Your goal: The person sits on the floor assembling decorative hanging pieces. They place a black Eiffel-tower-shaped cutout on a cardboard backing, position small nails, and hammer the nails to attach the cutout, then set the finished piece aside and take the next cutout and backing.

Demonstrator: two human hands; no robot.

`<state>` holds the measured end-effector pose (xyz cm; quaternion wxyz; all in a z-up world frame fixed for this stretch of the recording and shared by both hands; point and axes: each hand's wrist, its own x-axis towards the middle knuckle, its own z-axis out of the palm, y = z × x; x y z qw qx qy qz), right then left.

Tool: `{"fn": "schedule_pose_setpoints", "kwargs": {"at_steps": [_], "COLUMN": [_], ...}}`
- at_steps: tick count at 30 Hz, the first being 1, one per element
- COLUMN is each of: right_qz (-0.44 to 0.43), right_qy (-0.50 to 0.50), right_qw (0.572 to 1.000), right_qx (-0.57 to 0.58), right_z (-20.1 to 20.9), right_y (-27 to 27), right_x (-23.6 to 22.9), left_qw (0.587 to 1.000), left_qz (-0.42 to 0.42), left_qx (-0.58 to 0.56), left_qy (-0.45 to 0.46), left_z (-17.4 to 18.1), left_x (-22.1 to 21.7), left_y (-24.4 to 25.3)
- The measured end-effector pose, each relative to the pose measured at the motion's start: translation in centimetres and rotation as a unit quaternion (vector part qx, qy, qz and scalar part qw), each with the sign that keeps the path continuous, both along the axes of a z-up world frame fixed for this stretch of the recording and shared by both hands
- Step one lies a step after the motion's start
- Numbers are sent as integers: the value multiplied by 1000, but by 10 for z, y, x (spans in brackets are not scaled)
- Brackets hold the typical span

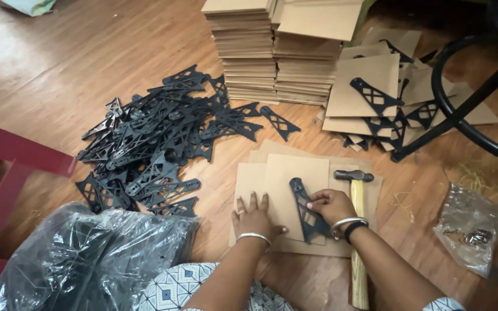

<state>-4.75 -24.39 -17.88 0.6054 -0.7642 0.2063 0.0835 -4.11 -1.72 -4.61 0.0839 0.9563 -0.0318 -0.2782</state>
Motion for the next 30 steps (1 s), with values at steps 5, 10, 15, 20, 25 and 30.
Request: {"fn": "schedule_pose_setpoints", "kwargs": {"at_steps": [5, 10, 15, 20, 25, 30], "right_qz": [-8, -38, -42, -44, -38, -36], "right_qy": [-13, -40, -77, -62, -85, -71], "right_qw": [999, 979, 978, 979, 980, 983], "right_qx": [-52, -195, -187, -187, -175, -168], "right_z": [8, 40, 34, 38, 34, 35], "right_y": [11, 38, 44, 43, 38, 37], "right_x": [-5, -19, -24, -23, -26, -26], "left_qw": [998, 996, 993, 991, 990, 990], "left_qz": [-16, -64, -108, -64, -70, -63], "left_qx": [35, 29, 3, -114, -105, -116], "left_qy": [47, 46, -40, -26, -58, -53], "left_z": [12, 4, -70, -62, -48, -48], "left_x": [11, 24, 26, 14, 10, 11], "left_y": [2, 1, 0, -21, -22, -22]}}
